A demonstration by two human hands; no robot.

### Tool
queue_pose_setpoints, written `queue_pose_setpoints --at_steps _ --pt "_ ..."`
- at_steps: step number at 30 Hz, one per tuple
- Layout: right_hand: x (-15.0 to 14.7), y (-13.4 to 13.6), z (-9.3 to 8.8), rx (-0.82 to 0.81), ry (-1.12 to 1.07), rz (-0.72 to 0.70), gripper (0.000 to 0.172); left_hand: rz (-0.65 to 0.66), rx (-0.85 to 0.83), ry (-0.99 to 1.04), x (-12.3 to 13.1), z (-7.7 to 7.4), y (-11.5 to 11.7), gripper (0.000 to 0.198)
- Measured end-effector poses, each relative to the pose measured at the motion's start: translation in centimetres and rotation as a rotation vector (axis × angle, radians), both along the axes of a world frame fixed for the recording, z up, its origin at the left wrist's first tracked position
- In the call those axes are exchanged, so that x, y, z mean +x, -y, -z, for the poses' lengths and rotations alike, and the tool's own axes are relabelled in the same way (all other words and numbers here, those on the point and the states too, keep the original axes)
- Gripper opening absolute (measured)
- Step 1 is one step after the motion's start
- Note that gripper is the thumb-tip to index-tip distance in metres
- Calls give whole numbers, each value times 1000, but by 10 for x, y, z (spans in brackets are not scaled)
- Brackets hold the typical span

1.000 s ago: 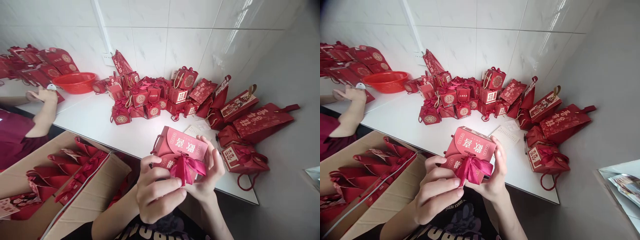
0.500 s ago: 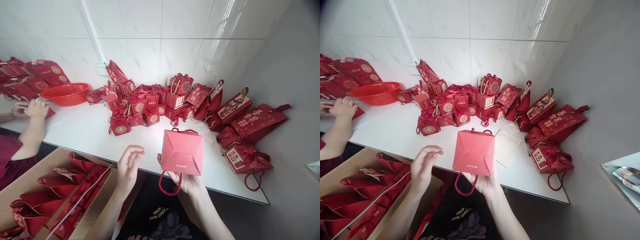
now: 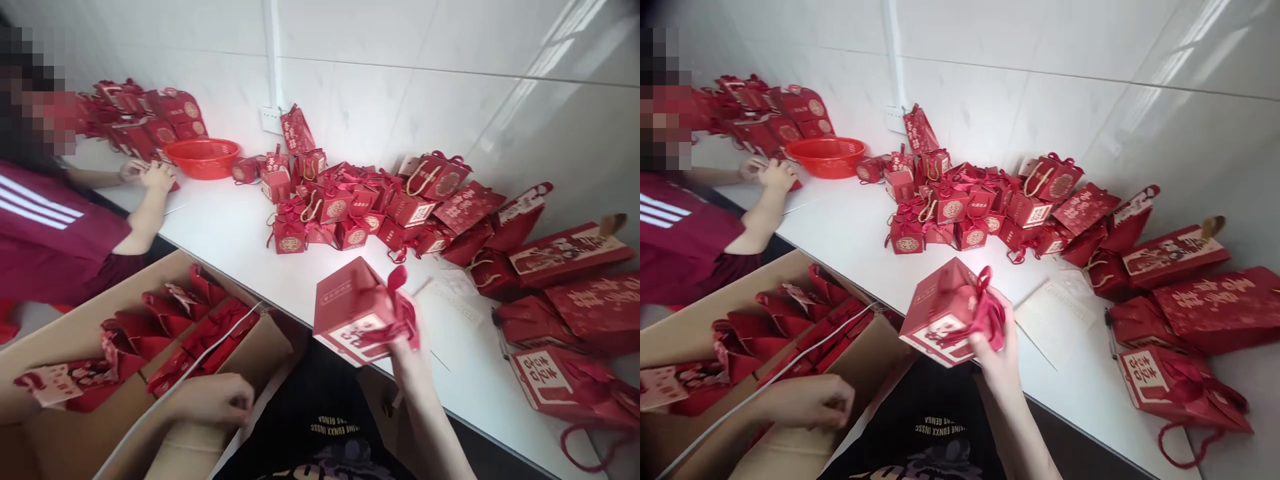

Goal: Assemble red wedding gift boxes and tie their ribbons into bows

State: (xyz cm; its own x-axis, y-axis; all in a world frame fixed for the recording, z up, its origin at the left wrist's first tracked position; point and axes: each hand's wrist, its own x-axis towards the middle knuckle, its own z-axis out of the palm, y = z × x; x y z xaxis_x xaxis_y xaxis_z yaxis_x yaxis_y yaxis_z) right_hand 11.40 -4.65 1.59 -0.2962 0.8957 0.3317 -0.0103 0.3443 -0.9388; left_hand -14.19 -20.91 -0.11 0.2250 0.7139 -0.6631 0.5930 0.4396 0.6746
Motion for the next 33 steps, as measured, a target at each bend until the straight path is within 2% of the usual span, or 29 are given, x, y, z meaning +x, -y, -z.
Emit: queue_pose_setpoints --at_steps 1,3,5,7,9,10,12,14,17,20,22,24,27,28,33 --pt "-3 -2 0 152 81 27 67 -79 -53 -74 -11 11 20 12" --pt "-14 -6 0 404 211 37 73 -245 -108 -78 -33 28 57 11" --pt "-30 -10 -2 550 251 -25 77 -498 68 -121 -51 31 80 17" --pt "-48 -12 -6 603 253 -150 80 -699 382 -241 -59 18 86 22" --pt "-64 -12 -12 620 275 -295 82 -924 639 -341 -58 -7 74 27" --pt "-71 -11 -15 622 296 -365 82 -975 748 -302 -54 -19 64 37" --pt "-82 -9 -20 614 339 -483 83 -855 854 -139 -42 -39 40 68" --pt "-90 -7 -24 597 363 -560 85 -717 878 -96 -30 -49 17 95" --pt "-99 -7 -24 553 378 -612 90 -635 874 -90 -19 -47 -9 104" --pt "-103 -11 -18 471 375 -656 99 -661 890 -34 -19 -37 -22 99" --pt "-103 -16 -10 397 362 -690 107 -734 897 -19 -23 -30 -26 93" --pt "-99 -21 0 313 342 -672 101 -858 919 -53 -29 -23 -28 86" --pt "-86 -28 21 166 370 -511 74 -1121 1038 -155 -40 -12 -27 84" --pt "-81 -30 30 116 416 -450 70 -1205 1087 -194 -45 -7 -26 85" --pt "-51 -33 80 -49 677 -307 71 -1552 1210 -392 -73 12 -6 84"
